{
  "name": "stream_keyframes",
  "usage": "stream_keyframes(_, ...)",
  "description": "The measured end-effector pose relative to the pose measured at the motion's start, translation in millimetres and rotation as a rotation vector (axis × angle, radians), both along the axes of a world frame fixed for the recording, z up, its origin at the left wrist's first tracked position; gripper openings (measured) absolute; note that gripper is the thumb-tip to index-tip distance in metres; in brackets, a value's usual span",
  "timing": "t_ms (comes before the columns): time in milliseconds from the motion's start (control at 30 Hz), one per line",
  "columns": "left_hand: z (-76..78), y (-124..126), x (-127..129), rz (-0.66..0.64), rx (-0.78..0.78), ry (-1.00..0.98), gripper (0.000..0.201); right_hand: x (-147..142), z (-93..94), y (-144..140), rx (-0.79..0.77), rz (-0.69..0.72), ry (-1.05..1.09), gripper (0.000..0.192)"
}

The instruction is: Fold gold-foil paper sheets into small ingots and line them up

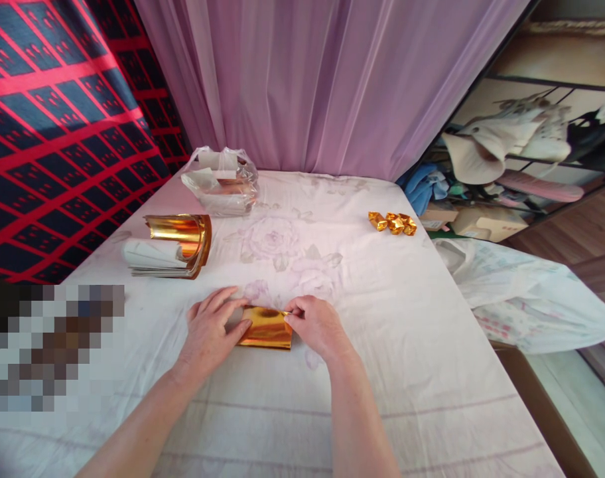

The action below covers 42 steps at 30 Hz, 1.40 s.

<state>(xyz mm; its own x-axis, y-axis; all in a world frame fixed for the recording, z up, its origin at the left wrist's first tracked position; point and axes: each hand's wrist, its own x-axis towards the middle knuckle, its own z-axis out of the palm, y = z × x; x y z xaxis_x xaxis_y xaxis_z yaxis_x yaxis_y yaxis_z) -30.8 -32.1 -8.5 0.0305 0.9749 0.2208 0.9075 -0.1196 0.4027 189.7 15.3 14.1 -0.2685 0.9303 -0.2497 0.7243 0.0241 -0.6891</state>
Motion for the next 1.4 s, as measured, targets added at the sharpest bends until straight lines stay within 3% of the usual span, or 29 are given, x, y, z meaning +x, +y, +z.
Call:
stream_keyframes(167, 0.0, 1, 0, -0.009, -0.005, -0.023, 0.018, 1, 3.9, -1, -0.015, 0.027, 0.044, 0.01)
stream_keyframes(333, 1.4, 0, 0, -0.022, 0.016, -0.029, 0.038, 6, 1.9, -1, -0.032, 0.031, 0.2, 0.009)
stream_keyframes(500, 3.6, 1, -1, -0.047, 0.024, -0.085, 0.02, 14, -3.7, 0, -0.034, 0.024, 0.332, 0.01)
stream_keyframes(800, 0.7, 4, -1, -0.012, 0.085, -0.296, 0.014, 12, -3.7, -1, -0.068, 0.043, 0.347, 0.011)
stream_keyframes(1067, 1.5, 5, -1, -0.014, 0.086, -0.324, 0.012, 13, -9.4, 0, -0.076, 0.049, 0.339, 0.02)
stream_keyframes(1400, -1.8, 6, -3, -0.027, 0.1, -0.353, 0.013, 14, -7.6, 2, 0.02, 0.094, 0.278, 0.014)
